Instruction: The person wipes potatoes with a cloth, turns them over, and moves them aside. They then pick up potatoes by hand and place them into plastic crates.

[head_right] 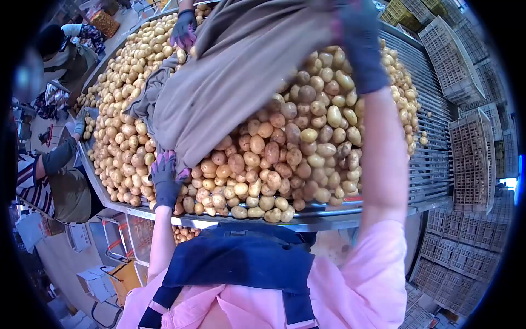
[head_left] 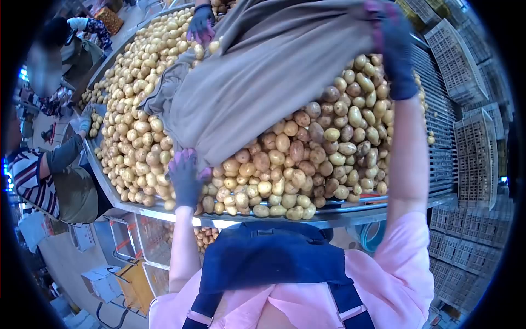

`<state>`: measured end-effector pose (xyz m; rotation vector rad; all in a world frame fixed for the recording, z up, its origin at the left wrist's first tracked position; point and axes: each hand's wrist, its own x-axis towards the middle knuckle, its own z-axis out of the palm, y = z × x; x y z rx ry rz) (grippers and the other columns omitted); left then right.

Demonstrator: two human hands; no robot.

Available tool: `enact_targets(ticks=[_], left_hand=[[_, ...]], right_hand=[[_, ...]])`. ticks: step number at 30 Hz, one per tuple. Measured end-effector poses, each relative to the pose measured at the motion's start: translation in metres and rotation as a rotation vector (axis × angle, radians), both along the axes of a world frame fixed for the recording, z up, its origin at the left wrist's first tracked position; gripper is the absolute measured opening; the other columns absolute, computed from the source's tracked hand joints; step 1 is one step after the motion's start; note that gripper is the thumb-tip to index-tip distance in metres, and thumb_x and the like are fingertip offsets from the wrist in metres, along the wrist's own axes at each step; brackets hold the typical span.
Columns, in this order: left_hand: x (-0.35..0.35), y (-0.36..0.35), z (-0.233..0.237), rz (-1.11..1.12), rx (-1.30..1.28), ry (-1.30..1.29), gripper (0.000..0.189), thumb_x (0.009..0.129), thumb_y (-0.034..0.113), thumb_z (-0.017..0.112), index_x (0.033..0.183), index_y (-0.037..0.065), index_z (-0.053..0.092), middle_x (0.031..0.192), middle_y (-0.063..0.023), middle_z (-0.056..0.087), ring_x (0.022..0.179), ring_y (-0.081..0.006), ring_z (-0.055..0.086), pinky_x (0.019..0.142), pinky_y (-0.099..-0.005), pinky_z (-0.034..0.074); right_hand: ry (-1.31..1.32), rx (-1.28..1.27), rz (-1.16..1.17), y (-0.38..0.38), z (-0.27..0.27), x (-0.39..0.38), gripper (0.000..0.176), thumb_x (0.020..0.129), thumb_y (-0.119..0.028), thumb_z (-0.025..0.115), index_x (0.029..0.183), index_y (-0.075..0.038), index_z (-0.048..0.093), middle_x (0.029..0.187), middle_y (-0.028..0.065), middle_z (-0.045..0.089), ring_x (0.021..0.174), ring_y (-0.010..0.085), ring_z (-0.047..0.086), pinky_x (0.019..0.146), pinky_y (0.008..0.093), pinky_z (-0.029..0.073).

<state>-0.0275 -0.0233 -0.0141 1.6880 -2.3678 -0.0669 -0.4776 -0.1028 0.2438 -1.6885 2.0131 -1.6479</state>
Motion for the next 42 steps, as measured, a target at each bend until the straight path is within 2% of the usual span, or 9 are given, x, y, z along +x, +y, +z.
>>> enact_targets(ticks=[3,6,7,8,10,15,19,23,42], left_hand=[[-0.009,0.011,0.017,-0.005,0.11,0.309,0.046,0.08,0.022,0.062,0.123,0.007,0.054,0.128,-0.0129,0.051,0.122,-0.0309,0.043,0.105,-0.0444,0.027],[-0.019,0.021,0.049,-0.007,0.272,0.776,0.038,0.078,0.006,0.058,0.116,0.008,0.059,0.117,-0.0109,0.058,0.112,-0.0301,0.051,0.096,-0.0408,0.038],[-0.018,0.027,0.059,-0.006,0.327,0.936,0.037,0.077,0.001,0.056,0.113,0.008,0.061,0.113,-0.0103,0.06,0.109,-0.0298,0.054,0.093,-0.0396,0.042],[-0.004,0.034,0.072,-0.177,0.089,0.722,0.047,0.072,-0.008,0.048,0.116,0.006,0.06,0.105,-0.0115,0.06,0.1,-0.0213,0.058,0.08,-0.0285,0.05],[0.018,0.058,0.106,-0.22,0.048,0.459,0.037,0.075,-0.005,0.052,0.11,0.005,0.062,0.105,-0.0095,0.062,0.094,-0.0247,0.061,0.075,-0.0299,0.051],[0.071,0.092,0.122,0.043,0.884,0.63,0.04,0.082,0.032,0.068,0.109,0.003,0.062,0.096,-0.0114,0.066,0.081,-0.0287,0.063,0.076,-0.0361,0.049],[0.036,0.058,0.124,0.18,0.643,-0.032,0.044,0.081,0.037,0.067,0.113,0.008,0.06,0.101,-0.0129,0.064,0.09,-0.0331,0.061,0.081,-0.0372,0.048],[-0.051,0.0,0.066,-0.13,0.124,0.254,0.057,0.085,0.042,0.058,0.134,0.015,0.044,0.133,-0.0172,0.044,0.125,-0.0355,0.038,0.105,-0.0503,0.023],[-0.1,-0.005,0.027,-0.246,0.071,0.063,0.047,0.085,0.037,0.055,0.122,0.009,0.052,0.134,-0.0188,0.04,0.122,-0.0486,0.033,0.102,-0.0593,0.022]], right_hand=[[0.166,-0.094,-0.06,0.051,0.028,-0.084,0.032,0.091,-0.018,0.048,0.121,-0.01,0.056,0.112,0.0116,0.06,0.103,0.0268,0.058,0.09,0.036,0.045],[1.272,-0.084,-0.431,0.129,0.044,-0.158,0.031,0.095,-0.021,0.045,0.123,-0.014,0.058,0.12,0.0098,0.057,0.107,0.0206,0.056,0.094,0.0312,0.043],[0.333,-0.079,-0.285,0.149,0.035,-0.163,0.032,0.094,-0.028,0.05,0.118,-0.011,0.061,0.115,0.009,0.06,0.104,0.0193,0.057,0.092,0.0309,0.042],[0.882,0.048,-0.526,0.184,0.028,-0.168,0.037,0.092,-0.035,0.052,0.115,-0.009,0.063,0.107,0.0094,0.063,0.101,0.0207,0.058,0.09,0.0323,0.043],[0.292,0.366,-0.674,0.22,-0.004,-0.161,0.037,0.088,-0.035,0.054,0.105,-0.003,0.063,0.102,0.0131,0.063,0.094,0.0197,0.058,0.086,0.0339,0.044],[0.797,1.244,-0.501,0.259,-0.129,-0.076,0.072,0.083,-0.04,0.062,0.143,-0.014,0.031,0.142,0.0183,0.032,0.13,0.0363,0.032,0.102,0.0516,0.029],[0.647,0.638,-0.23,0.21,-0.186,-0.006,0.067,0.082,-0.047,0.06,0.14,-0.02,0.038,0.145,0.015,0.03,0.137,0.0352,0.021,0.109,0.054,0.018],[0.869,0.35,-0.018,0.124,-0.204,0.077,0.062,0.085,-0.044,0.057,0.14,-0.021,0.038,0.145,0.0113,0.033,0.137,0.0358,0.021,0.109,0.0592,0.009],[0.818,0.409,0.077,0.067,-0.21,0.1,0.049,0.085,-0.032,0.055,0.132,-0.019,0.048,0.131,0.017,0.047,0.128,0.0365,0.037,0.108,0.057,0.019]])
